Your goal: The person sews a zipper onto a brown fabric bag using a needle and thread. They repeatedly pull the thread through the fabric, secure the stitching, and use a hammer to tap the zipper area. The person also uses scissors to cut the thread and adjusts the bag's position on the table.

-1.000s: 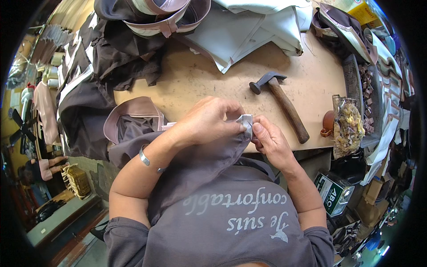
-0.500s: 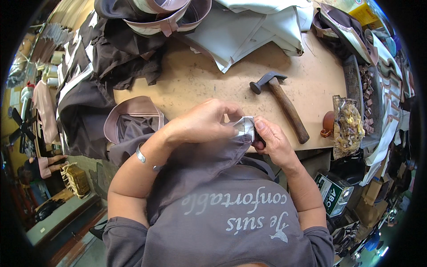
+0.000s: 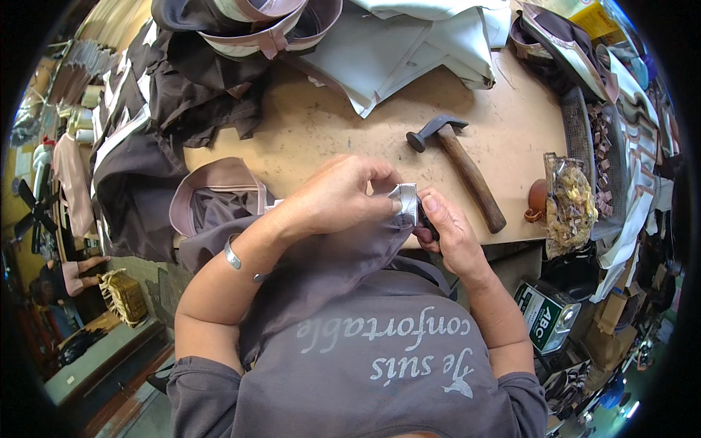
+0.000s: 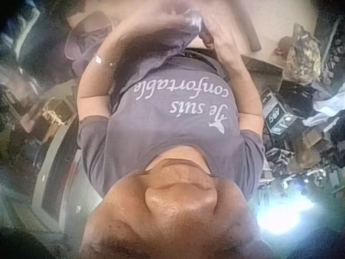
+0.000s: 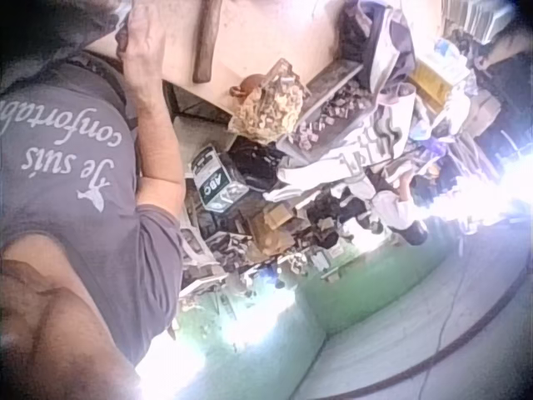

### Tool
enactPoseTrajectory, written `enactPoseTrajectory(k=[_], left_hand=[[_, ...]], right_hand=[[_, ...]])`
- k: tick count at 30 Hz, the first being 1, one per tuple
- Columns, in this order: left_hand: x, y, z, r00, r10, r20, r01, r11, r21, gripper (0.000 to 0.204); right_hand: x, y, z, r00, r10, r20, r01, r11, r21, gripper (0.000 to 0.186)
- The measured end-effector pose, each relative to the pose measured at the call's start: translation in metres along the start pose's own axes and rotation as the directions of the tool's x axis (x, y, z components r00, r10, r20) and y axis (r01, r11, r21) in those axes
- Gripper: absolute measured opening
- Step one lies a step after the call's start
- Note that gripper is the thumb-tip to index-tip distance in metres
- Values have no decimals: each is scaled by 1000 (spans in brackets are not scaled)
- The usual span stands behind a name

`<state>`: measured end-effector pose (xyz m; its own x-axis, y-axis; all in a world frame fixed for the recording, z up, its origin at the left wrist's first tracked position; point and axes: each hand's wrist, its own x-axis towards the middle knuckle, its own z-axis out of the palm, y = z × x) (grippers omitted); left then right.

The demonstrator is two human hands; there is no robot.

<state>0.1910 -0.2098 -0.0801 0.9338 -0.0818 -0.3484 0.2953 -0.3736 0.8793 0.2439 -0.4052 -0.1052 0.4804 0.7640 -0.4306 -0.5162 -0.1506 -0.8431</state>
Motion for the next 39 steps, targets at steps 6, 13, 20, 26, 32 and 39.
enactPoseTrajectory(k=[6,13,20,26,32,39], left_hand=[[0,2,2,999,-52,12,52,998,-38,22],[0,5,3,996,-39,-84,39,999,-5,20],[2,4,5,995,-2,-99,9,998,68,23],[4,2,5,1000,-6,-22,7,1000,24,26],[4,-6,-6,983,-99,156,122,982,-142,32],[-21,-11,-38,965,-250,-80,246,968,-57,30]], right_hand=[[0,-3,-3,999,34,14,-33,996,-86,35],[-2,11,4,998,26,-63,-19,994,107,37],[-2,16,4,994,-59,-90,74,982,175,31],[6,11,6,970,-121,-209,135,990,50,16],[10,15,-7,988,17,-151,33,946,321,13],[9,31,-22,918,-138,-372,198,972,128,10]])
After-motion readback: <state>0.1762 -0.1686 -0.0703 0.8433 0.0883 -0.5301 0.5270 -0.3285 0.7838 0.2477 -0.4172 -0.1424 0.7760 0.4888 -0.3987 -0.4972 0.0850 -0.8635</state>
